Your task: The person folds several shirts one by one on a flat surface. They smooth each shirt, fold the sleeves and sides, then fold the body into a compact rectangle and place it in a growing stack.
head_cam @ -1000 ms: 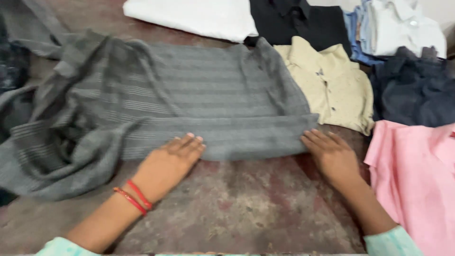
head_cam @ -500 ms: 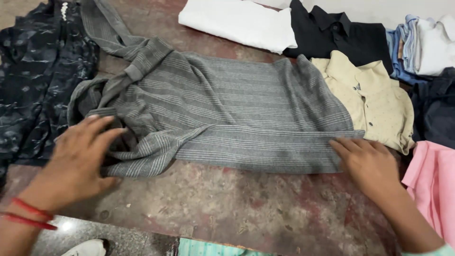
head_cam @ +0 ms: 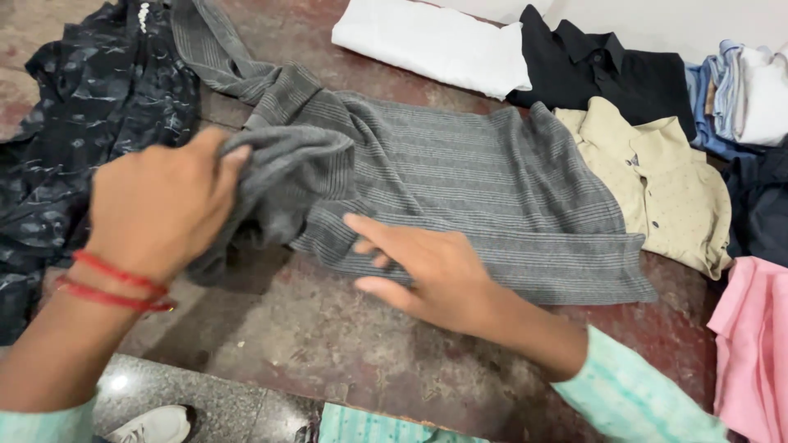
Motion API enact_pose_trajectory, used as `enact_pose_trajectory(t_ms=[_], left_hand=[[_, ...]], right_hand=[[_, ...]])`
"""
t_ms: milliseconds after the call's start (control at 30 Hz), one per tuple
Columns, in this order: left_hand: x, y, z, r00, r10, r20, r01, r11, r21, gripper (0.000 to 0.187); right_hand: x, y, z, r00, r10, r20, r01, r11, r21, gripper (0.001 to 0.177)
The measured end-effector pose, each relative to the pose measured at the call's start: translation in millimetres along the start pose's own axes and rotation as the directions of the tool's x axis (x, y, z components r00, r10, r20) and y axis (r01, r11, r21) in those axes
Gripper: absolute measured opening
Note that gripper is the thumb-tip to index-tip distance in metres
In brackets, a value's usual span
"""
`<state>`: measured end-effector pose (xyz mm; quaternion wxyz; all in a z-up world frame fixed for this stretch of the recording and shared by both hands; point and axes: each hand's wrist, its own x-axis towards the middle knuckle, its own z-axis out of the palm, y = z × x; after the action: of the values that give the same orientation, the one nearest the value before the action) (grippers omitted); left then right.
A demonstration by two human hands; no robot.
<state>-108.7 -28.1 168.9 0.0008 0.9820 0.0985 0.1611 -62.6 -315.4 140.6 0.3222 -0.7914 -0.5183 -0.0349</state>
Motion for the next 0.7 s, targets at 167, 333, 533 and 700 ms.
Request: enact_pose_trajectory(t_ms=[167,333,533,700], left_hand=[[32.9,26.2,16.4,0.988,0.152,0.036,-0.105,0.816,-0.568,0.039],[41.8,-1.1,50.4,0.93,0.164,0.33,0.319,0.091,-0.943,0.059],[24.4,-59.3,117.7,0.872,0.353,0.34,-0.005,0.7,-0.714,0.068],[9.8,-122.4,155.9,0.921,0.386,0.055,-0.344,0.871,-0.351,0.045]], right_hand=[[40.2,-10.3,36.0,0.994,0.104,0.015,-0.105,0.98,0.169,0.103],[62.8,6.4,68.0,0.926,0.262,-0.271,-0.099,0.862,0.497,0.06],[67.6,24.7,29.3,0.882,0.446,0.155,-0.241,0.142,0.96,0.056],[88.4,29.5,-63.6,0.904,0.406,0.135,-0.176,0.064,0.982,0.057]])
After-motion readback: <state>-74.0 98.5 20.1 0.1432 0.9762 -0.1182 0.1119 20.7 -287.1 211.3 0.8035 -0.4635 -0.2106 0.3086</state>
